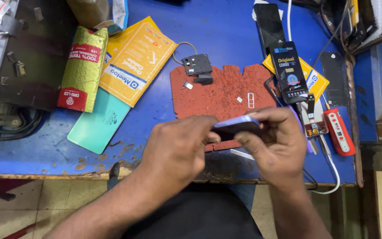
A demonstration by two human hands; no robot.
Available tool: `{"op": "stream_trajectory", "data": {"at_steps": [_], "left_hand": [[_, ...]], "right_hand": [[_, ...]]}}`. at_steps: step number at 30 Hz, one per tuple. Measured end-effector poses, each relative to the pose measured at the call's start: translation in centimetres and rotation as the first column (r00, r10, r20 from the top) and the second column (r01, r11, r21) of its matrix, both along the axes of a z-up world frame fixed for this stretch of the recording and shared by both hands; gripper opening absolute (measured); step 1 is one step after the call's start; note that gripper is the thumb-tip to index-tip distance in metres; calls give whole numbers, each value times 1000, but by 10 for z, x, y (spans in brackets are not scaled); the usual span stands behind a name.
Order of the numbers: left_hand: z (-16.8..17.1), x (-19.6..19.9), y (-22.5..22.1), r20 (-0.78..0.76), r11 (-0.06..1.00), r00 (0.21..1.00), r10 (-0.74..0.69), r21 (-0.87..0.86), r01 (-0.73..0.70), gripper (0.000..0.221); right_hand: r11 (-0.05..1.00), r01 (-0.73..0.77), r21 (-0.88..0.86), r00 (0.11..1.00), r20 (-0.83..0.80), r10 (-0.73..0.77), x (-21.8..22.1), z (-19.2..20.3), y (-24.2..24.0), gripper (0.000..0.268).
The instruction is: The person disassembles and replaces the screen of a mobile phone using a small screwdriver and specialized pry tools to detach internal components.
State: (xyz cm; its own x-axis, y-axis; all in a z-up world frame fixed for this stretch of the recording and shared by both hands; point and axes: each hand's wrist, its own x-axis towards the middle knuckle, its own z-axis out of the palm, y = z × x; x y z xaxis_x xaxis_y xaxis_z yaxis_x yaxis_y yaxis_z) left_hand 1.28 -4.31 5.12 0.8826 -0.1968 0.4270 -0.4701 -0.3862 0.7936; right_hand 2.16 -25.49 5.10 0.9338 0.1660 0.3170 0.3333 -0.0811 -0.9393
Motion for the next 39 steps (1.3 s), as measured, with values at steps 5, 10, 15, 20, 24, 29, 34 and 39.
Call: {"op": "stream_trajectory", "data": {"at_steps": [5, 10, 15, 20, 24, 29, 34, 39], "left_hand": [[8, -3, -2, 175, 972, 981, -77, 234, 34, 15], [9, -4, -3, 185, 915, 976, -113, 401, 30, 21], [10, -2, 5, 261, 953, 960, -102, 302, 20, 31], [8, 0, 29, 125, 983, 992, -35, 185, 11, 29], [-4, -4, 26, 17, 978, 1000, -7, 208, 4, 31], [-6, -8, 15, 122, 962, 990, -68, 270, 33, 26], [-10, -11, 22, 172, 999, 984, -52, 23, 49, 39], [-16, -15, 19, 48, 1000, 999, 1, 15, -1, 37]], "right_hand": [[926, -110, -362, 983, 98, 155, 4, 19, -6, 26], [883, -18, -469, 964, 227, 140, 4, 16, -1, 25], [925, 36, -378, 952, 293, 83, 0, 1, -11, 19], [998, 9, -56, 989, 150, -1, 3, -20, -24, 20], [978, 18, -209, 997, 82, -1, 2, -16, -17, 21], [745, 100, -660, 934, 319, 158, -4, 13, 4, 23], [819, 88, -568, 943, 311, 115, -8, 13, 6, 23], [870, 82, -487, 955, 288, 72, -10, -5, 4, 24]]}}
